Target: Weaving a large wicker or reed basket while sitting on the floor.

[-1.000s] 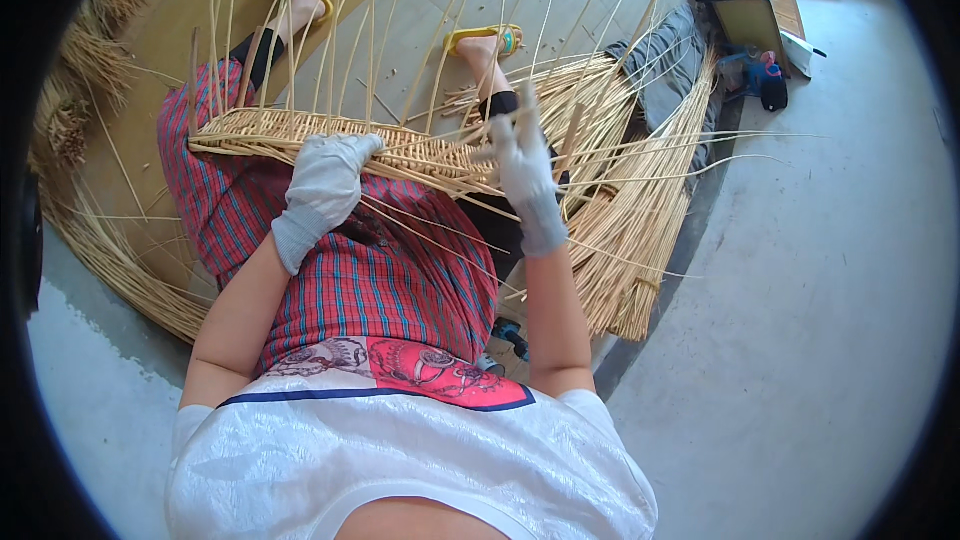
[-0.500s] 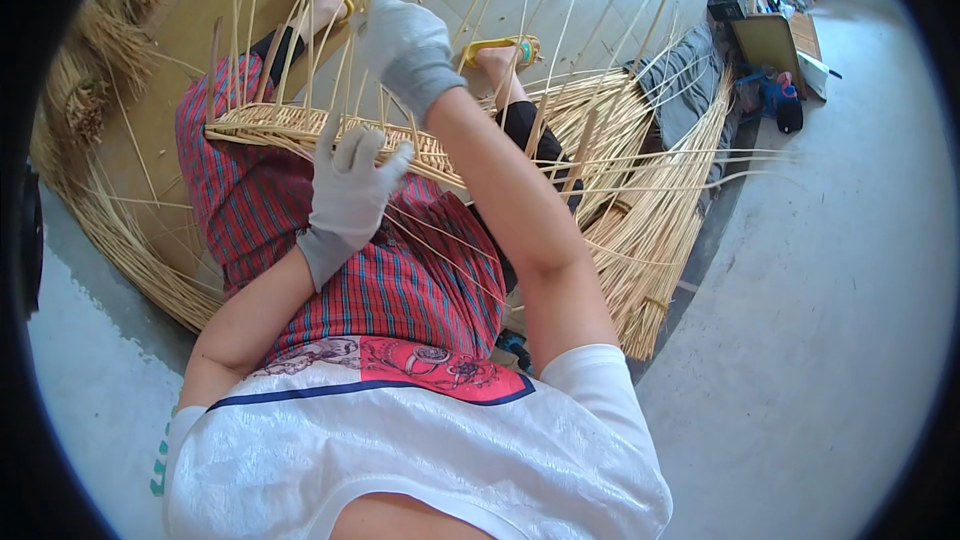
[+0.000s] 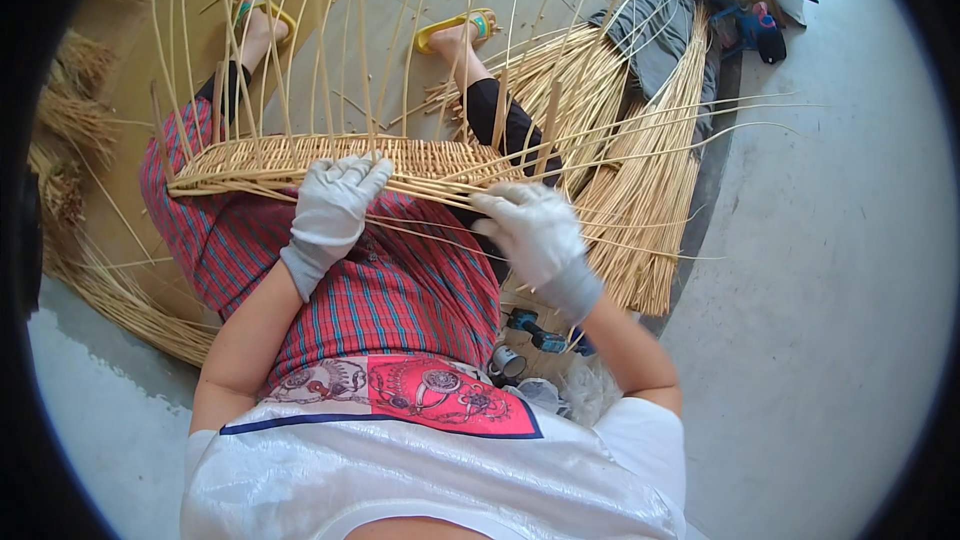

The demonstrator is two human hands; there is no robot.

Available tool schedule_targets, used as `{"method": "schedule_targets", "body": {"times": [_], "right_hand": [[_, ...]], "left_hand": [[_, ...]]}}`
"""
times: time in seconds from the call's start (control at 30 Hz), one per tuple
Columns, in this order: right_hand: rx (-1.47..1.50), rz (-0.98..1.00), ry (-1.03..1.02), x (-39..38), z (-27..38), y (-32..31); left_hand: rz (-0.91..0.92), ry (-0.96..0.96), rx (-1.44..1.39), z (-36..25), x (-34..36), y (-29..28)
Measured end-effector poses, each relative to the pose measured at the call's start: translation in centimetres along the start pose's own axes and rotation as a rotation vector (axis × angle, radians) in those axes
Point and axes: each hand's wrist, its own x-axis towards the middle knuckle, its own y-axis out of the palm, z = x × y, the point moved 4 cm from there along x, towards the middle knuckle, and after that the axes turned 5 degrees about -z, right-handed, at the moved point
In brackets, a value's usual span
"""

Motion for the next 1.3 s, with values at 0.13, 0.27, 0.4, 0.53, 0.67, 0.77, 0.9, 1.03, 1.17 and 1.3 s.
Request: {"method": "schedule_targets", "body": {"times": [0.13,0.27,0.4,0.53,0.67,0.77,0.9,1.03,1.17,1.3], "right_hand": [[1.33,0.302,1.081,-1.3,1.2,7.4],[1.338,0.021,0.89,-0.5,2.9,6.3],[0.54,-0.136,0.742,2.9,-2.0,0.9],[0.356,0.199,0.764,5.4,-5.0,1.8],[0.405,0.254,0.775,5.3,-5.2,1.9],[0.663,0.203,0.825,4.0,-7.5,4.7],[0.275,-0.49,0.318,9.5,-4.0,0.0],[0.115,-0.887,0.172,13.1,2.2,-3.0],[-0.11,-0.601,0.244,16.9,1.5,-2.6],[0.396,-0.38,0.277,15.3,0.6,-4.4]], "left_hand": [[0.016,-0.013,-0.095,-0.2,0.7,-0.6],[0.007,-0.074,-0.167,0.4,0.6,-0.6],[0.065,-0.178,-0.238,0.0,0.9,-0.7],[0.181,-0.262,-0.302,-0.4,0.9,-0.3],[0.178,-0.258,-0.304,0.0,1.4,-0.2],[0.092,-0.238,-0.244,0.0,1.1,-0.2],[0.132,-0.276,-0.243,0.5,1.0,-0.4],[0.209,-0.314,-0.297,0.3,1.7,-0.5],[0.076,-0.308,-0.337,0.9,1.3,-0.2],[0.073,-0.252,-0.379,0.6,1.5,-0.5]]}}
